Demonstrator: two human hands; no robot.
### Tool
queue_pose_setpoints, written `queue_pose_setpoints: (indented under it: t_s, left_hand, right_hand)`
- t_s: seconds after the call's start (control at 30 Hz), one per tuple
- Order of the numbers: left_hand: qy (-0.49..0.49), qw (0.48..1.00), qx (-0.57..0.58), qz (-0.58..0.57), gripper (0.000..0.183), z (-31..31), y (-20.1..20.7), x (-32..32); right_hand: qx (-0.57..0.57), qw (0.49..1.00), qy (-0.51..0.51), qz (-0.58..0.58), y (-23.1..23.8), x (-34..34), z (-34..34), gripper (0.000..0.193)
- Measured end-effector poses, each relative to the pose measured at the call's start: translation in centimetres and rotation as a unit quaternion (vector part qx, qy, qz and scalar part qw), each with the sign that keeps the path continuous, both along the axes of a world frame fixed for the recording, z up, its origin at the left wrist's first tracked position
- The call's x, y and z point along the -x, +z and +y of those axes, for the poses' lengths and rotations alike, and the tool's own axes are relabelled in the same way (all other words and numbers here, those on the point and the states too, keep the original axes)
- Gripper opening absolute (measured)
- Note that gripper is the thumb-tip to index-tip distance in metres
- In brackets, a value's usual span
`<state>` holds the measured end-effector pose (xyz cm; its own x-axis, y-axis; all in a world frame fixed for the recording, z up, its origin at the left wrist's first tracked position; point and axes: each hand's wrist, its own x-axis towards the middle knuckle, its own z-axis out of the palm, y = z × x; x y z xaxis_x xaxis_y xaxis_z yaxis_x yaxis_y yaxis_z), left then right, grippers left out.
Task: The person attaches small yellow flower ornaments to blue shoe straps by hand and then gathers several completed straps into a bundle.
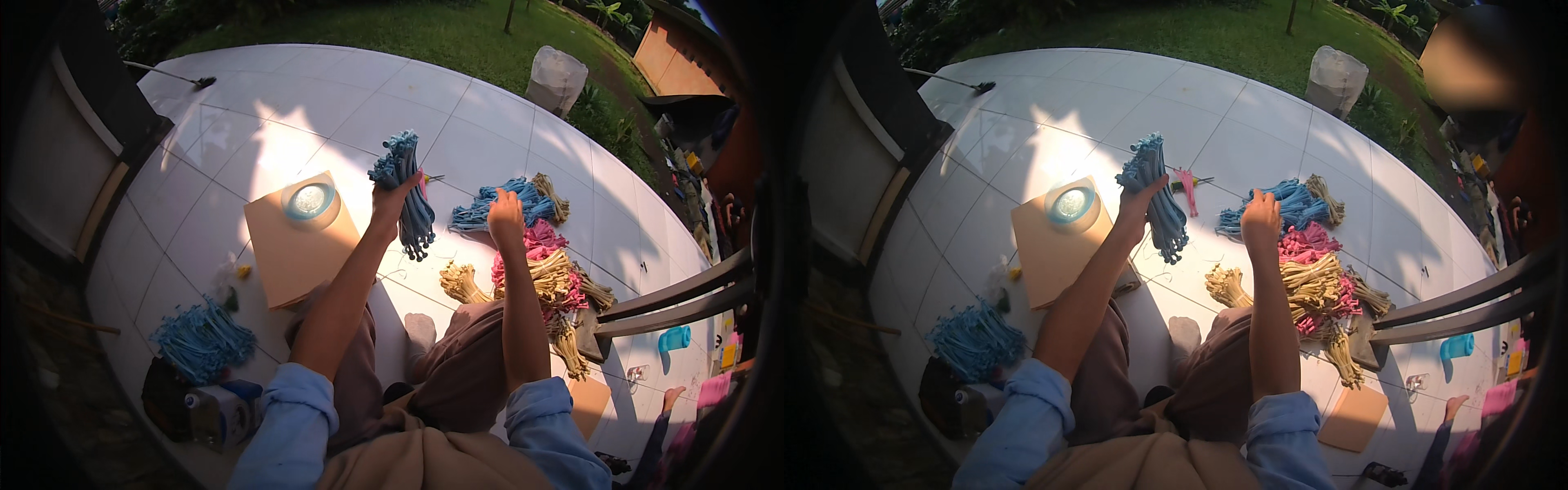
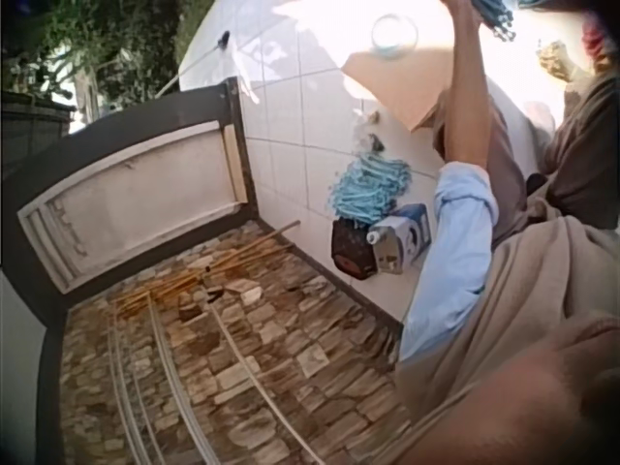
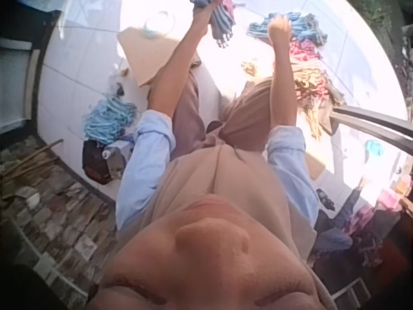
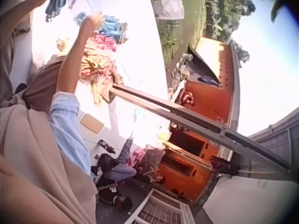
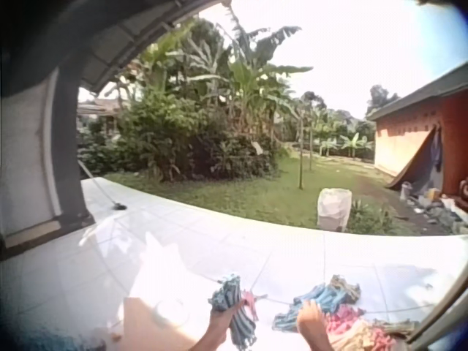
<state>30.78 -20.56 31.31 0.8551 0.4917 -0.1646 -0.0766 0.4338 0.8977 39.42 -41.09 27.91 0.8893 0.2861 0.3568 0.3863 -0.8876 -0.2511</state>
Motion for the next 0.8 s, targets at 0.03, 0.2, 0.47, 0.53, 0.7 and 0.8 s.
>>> queue_pose_setpoints:
  t_s: [0.03, 0.2, 0.47, 0.53, 0.7, 0.8]
  left_hand:
    - [0.005, 1.000, 0.000, 0.008, 0.050, -0.2, 0.0, 0.0]
    - [-0.017, 0.998, 0.039, 0.038, 0.053, -0.6, -0.4, -0.5]
    - [-0.110, 0.983, 0.146, 0.010, 0.061, 0.3, -0.7, -0.5]
    - [-0.112, 0.986, 0.100, 0.067, 0.060, -0.1, -1.1, -0.5]
    - [-0.179, 0.964, 0.012, 0.198, 0.054, -1.1, -6.0, -0.7]
    - [-0.239, 0.953, 0.014, 0.184, 0.052, 1.7, -9.9, -0.3]
  right_hand:
    - [-0.008, 0.999, -0.030, -0.011, 0.0, 0.1, 0.8, 0.046]
    - [-0.114, 0.990, 0.028, 0.080, -0.4, -0.6, 2.0, 0.083]
    - [-0.243, 0.855, 0.279, 0.363, 1.0, 3.1, 5.8, 0.095]
    - [-0.258, 0.856, 0.250, 0.371, 0.8, 2.8, 5.8, 0.091]
    - [-0.167, 0.914, 0.151, 0.338, -1.6, 3.1, 6.3, 0.068]
    - [-0.100, 0.900, 0.165, 0.391, -2.4, 4.2, 8.2, 0.062]
